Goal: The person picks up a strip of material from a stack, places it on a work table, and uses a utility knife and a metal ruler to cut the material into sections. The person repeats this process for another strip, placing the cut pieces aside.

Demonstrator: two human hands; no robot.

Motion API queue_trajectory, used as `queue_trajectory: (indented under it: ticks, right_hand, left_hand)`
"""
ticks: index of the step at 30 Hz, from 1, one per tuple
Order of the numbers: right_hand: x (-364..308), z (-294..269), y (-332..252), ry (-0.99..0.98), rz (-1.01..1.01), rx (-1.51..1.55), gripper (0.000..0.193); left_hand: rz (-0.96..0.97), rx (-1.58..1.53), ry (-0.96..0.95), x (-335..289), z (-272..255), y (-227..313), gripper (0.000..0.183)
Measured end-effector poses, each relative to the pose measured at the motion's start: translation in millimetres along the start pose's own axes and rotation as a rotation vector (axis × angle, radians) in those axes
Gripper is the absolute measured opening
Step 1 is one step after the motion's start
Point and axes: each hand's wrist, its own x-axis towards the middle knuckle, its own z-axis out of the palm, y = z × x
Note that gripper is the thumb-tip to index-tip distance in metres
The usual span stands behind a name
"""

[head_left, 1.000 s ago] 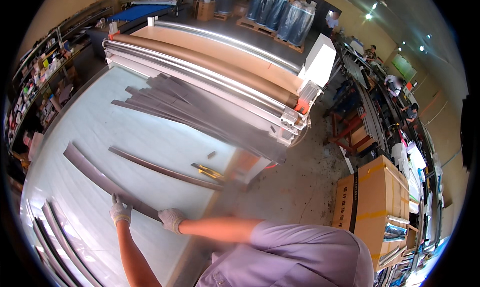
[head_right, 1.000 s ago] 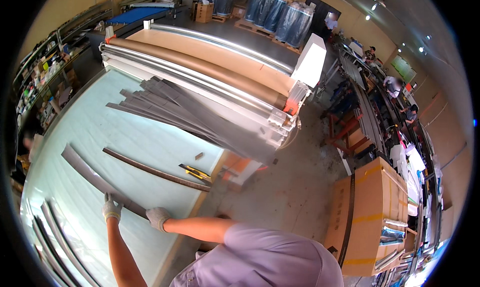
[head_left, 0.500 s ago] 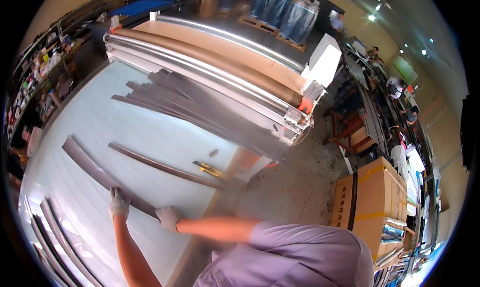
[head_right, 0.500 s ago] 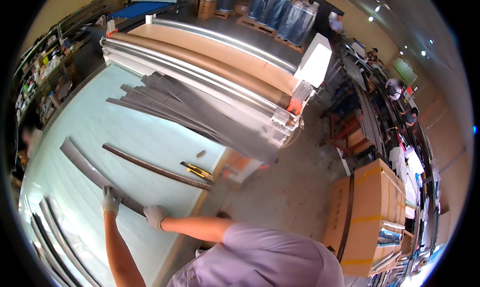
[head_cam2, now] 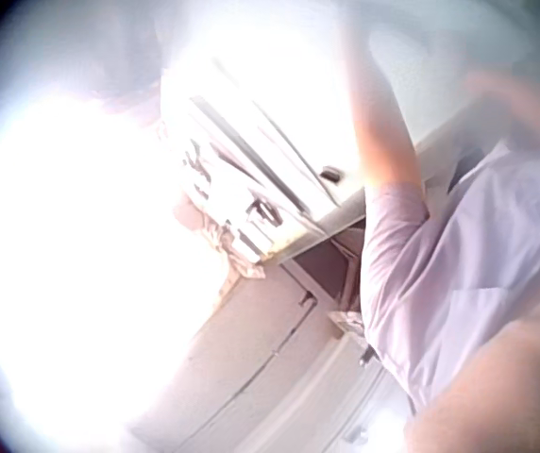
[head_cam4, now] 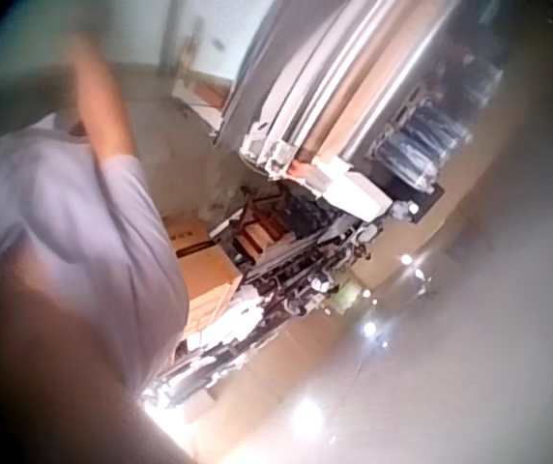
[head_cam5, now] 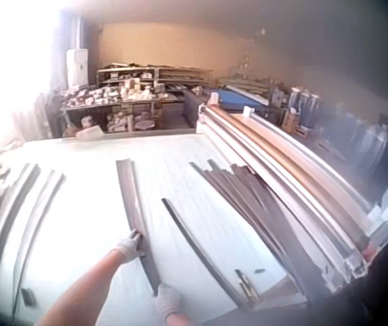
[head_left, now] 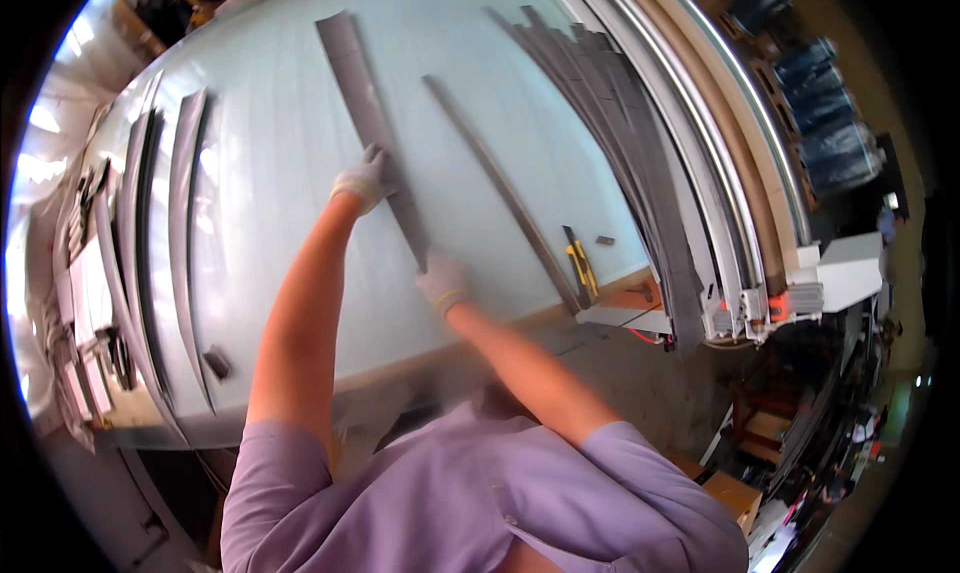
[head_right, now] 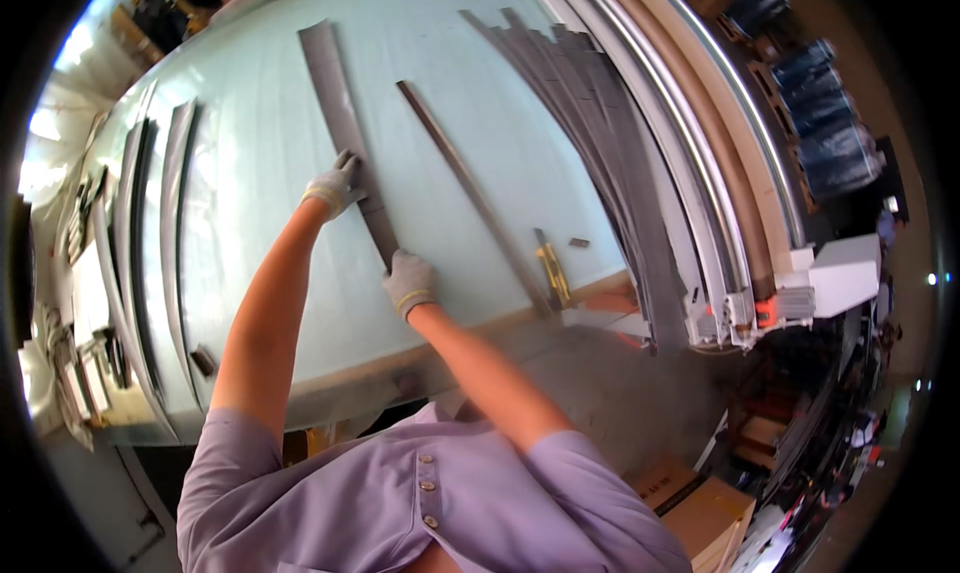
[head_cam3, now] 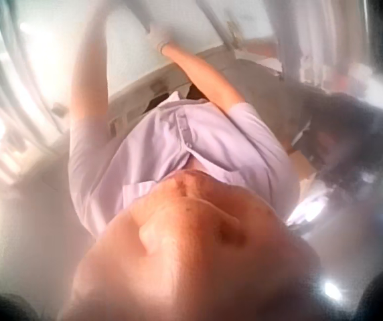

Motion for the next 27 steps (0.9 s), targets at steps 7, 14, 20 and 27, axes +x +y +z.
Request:
queue_trajectory:
  ticks: [7,14,20,27]
  right_hand:
    - [-6,-9,-14,-0.048,-0.013,-0.073,0.034]
    - [-25,-55,27,0.091,-0.015,0.116,0.036]
    - [-39,-94,123,0.336,0.245,-0.332,0.042]
    - [-110,-101,145,0.123,0.243,-0.267,0.042]
  left_hand:
    - [-0.068,0.053,0.021,17,8,-13,0.075]
    - [-0.118,0.286,0.014,23,-3,11,0.079]
    - [-0.12,0.331,0.016,18,-8,10,0.08]
    - [-0.062,0.333,0.067,17,-2,7,0.064]
